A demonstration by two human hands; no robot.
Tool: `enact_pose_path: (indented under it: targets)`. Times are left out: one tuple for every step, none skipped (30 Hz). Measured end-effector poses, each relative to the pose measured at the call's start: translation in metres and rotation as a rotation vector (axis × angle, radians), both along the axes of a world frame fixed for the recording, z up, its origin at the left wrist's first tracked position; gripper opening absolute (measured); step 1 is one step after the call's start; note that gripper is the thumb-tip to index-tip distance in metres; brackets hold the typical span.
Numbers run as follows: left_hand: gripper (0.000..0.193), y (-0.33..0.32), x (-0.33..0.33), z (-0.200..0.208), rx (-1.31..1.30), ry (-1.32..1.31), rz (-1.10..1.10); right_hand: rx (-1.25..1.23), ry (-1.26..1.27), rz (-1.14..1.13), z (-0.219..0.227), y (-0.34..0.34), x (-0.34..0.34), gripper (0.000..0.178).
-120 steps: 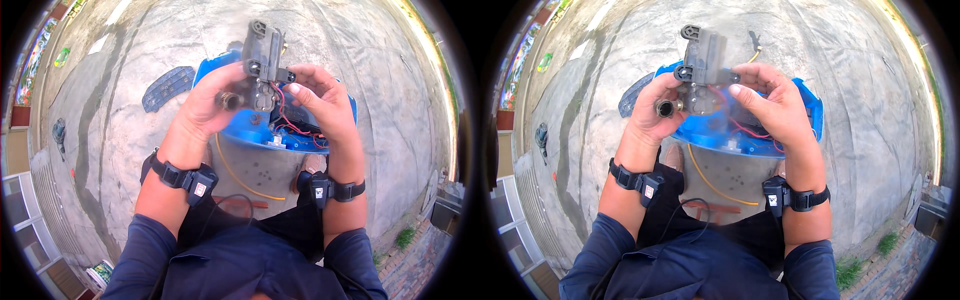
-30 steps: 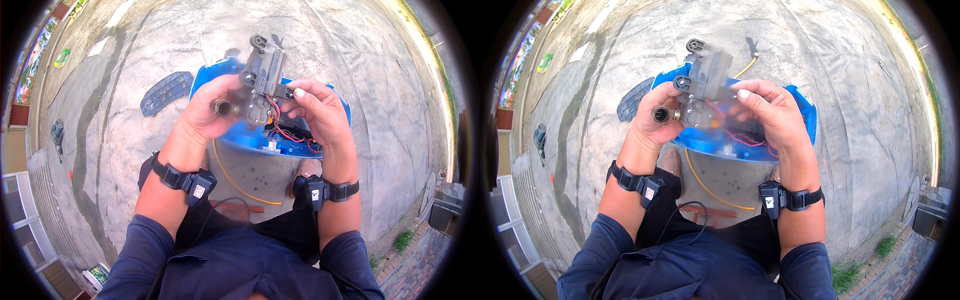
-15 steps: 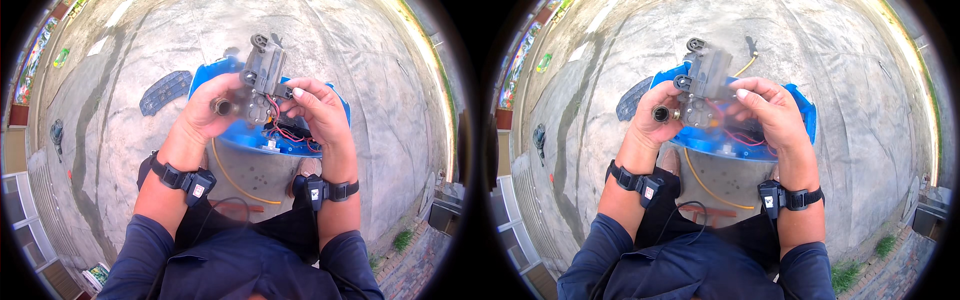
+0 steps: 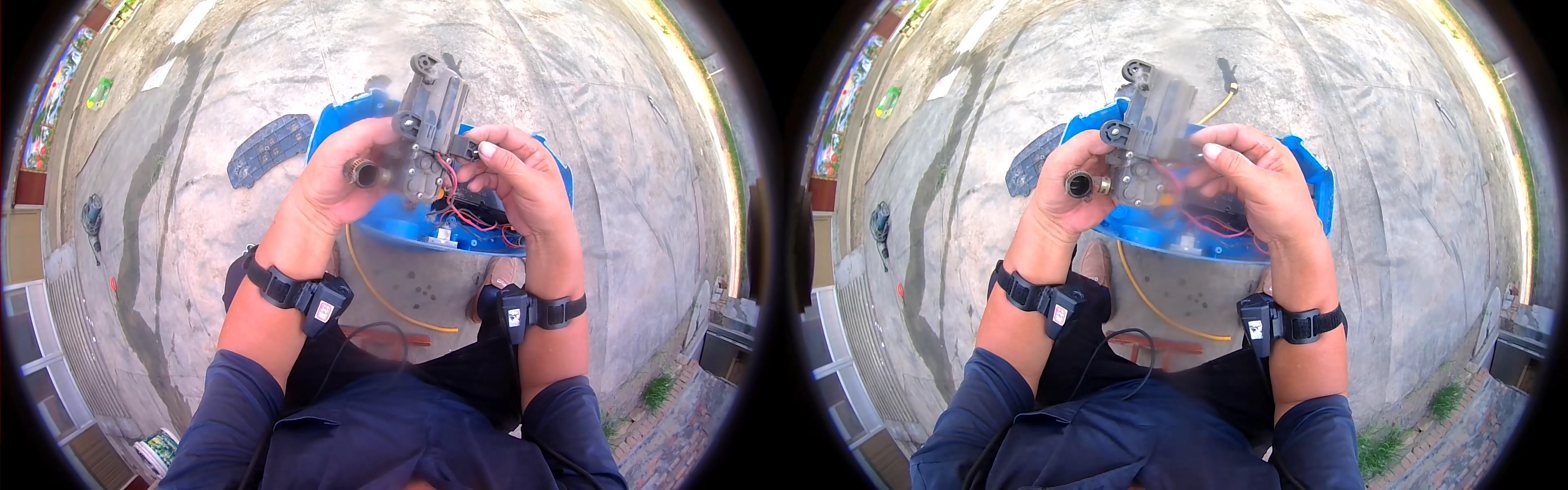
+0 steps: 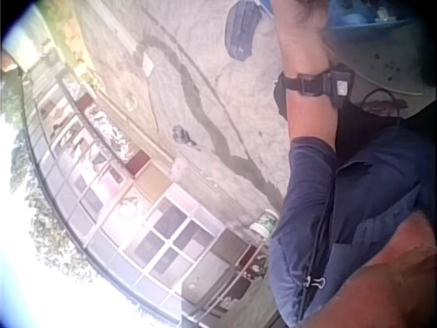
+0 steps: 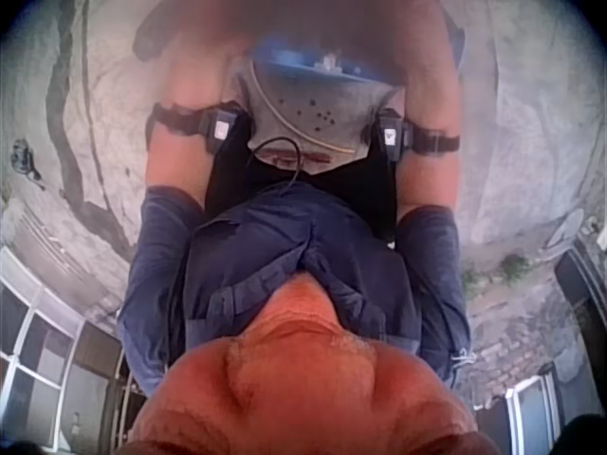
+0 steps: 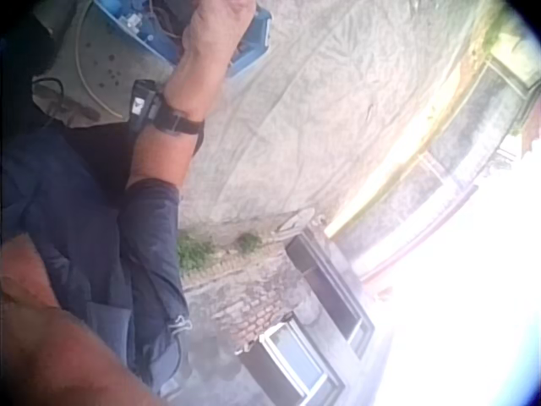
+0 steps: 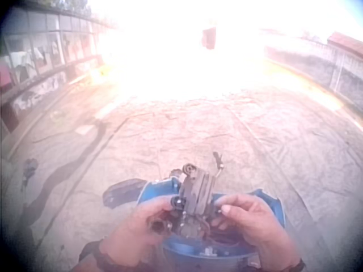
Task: The person uses snips to cut a wire on a water pump, handles the pump components, and works on the internal wiring and battery inside a blue plastic housing.
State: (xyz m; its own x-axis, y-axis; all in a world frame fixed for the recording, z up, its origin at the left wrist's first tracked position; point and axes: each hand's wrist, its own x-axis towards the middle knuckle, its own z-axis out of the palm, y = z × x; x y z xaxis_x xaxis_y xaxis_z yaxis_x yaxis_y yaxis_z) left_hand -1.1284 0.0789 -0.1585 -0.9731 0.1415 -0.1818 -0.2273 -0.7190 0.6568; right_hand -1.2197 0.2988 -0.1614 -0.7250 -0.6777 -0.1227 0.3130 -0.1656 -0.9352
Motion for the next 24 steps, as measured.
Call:
enact_pose_path:
  targets:
    - [0.041, -0.001, 0.000, -0.001, 0.002, -0.004, -0.008, -0.002, -0.007, 0.006, 0.000, 0.000, 0.000, 0.025]
    - [0.041, 0.000, 0.000, 0.000, 0.003, -0.004, -0.008, 0.000, -0.007, 0.006, 0.000, 0.000, 0.000, 0.025]
    - [0.040, 0.002, 0.000, 0.002, 0.000, -0.012, 0.014, -0.008, -0.003, 0.004, 0.000, -0.001, 0.001, 0.026]
    - [0.040, 0.003, 0.001, 0.003, -0.003, -0.020, 0.036, -0.016, 0.000, 0.001, 0.001, -0.002, 0.001, 0.027]
    - [0.040, 0.002, 0.001, 0.001, -0.004, -0.020, 0.038, -0.017, 0.000, 0.003, 0.003, -0.004, 0.003, 0.027]
    - [0.039, 0.001, 0.001, -0.002, 0.001, -0.047, 0.050, 0.016, 0.061, -0.054, 0.006, -0.006, 0.006, 0.029]
    - [0.038, -0.001, 0.001, -0.004, 0.006, -0.073, 0.062, 0.049, 0.123, -0.112, 0.008, -0.009, 0.009, 0.031]
    - [0.038, 0.000, -0.001, -0.004, 0.007, -0.073, 0.060, 0.050, 0.122, -0.113, 0.008, -0.010, 0.010, 0.031]
    - [0.038, 0.001, -0.003, -0.003, 0.014, -0.058, 0.027, 0.073, 0.178, -0.145, 0.009, -0.011, 0.011, 0.033]
    - [0.038, 0.002, -0.005, -0.002, 0.021, -0.042, -0.006, 0.096, 0.234, -0.176, 0.009, -0.012, 0.012, 0.035]
    - [0.038, 0.002, -0.005, -0.001, 0.022, -0.044, -0.006, 0.097, 0.232, -0.176, 0.010, -0.013, 0.014, 0.035]
    - [0.038, 0.002, -0.004, 0.000, 0.005, -0.047, -0.018, 0.084, 0.241, -0.163, 0.011, -0.014, 0.016, 0.036]
    - [0.039, 0.002, -0.004, -0.001, -0.012, -0.051, -0.031, 0.070, 0.250, -0.150, 0.012, -0.015, 0.018, 0.038]
    - [0.039, 0.001, -0.005, -0.003, -0.012, -0.051, -0.032, 0.070, 0.250, -0.152, 0.011, -0.018, 0.019, 0.038]
    - [0.041, 0.000, -0.006, -0.009, 0.008, -0.044, -0.027, 0.086, 0.284, -0.171, 0.009, -0.020, 0.020, 0.038]
    - [0.043, -0.001, -0.007, -0.011, 0.027, -0.038, -0.021, 0.101, 0.317, -0.189, 0.008, -0.021, 0.021, 0.038]
    - [0.043, -0.001, -0.007, -0.012, 0.028, -0.039, -0.022, 0.102, 0.316, -0.190, 0.008, -0.021, 0.020, 0.038]
    - [0.043, -0.001, -0.007, -0.012, 0.009, -0.043, -0.020, 0.109, 0.298, -0.179, 0.008, -0.020, 0.020, 0.038]
    - [0.043, -0.001, -0.007, -0.012, -0.010, -0.047, -0.018, 0.115, 0.279, -0.169, 0.009, -0.020, 0.020, 0.039]
    - [0.043, -0.001, -0.008, -0.013, -0.010, -0.047, -0.019, 0.116, 0.279, -0.170, 0.008, -0.020, 0.020, 0.039]
    - [0.044, -0.001, -0.008, -0.014, -0.023, -0.039, -0.024, 0.097, 0.269, -0.167, 0.008, -0.020, 0.020, 0.039]
    - [0.044, -0.001, -0.008, -0.015, -0.037, -0.030, -0.029, 0.078, 0.258, -0.164, 0.008, -0.020, 0.021, 0.039]
    - [0.044, 0.000, -0.008, -0.014, -0.036, -0.031, -0.029, 0.079, 0.258, -0.164, 0.008, -0.019, 0.021, 0.039]
    - [0.045, 0.001, -0.008, -0.012, -0.043, -0.037, -0.020, 0.104, 0.273, -0.141, 0.009, -0.017, 0.020, 0.034]
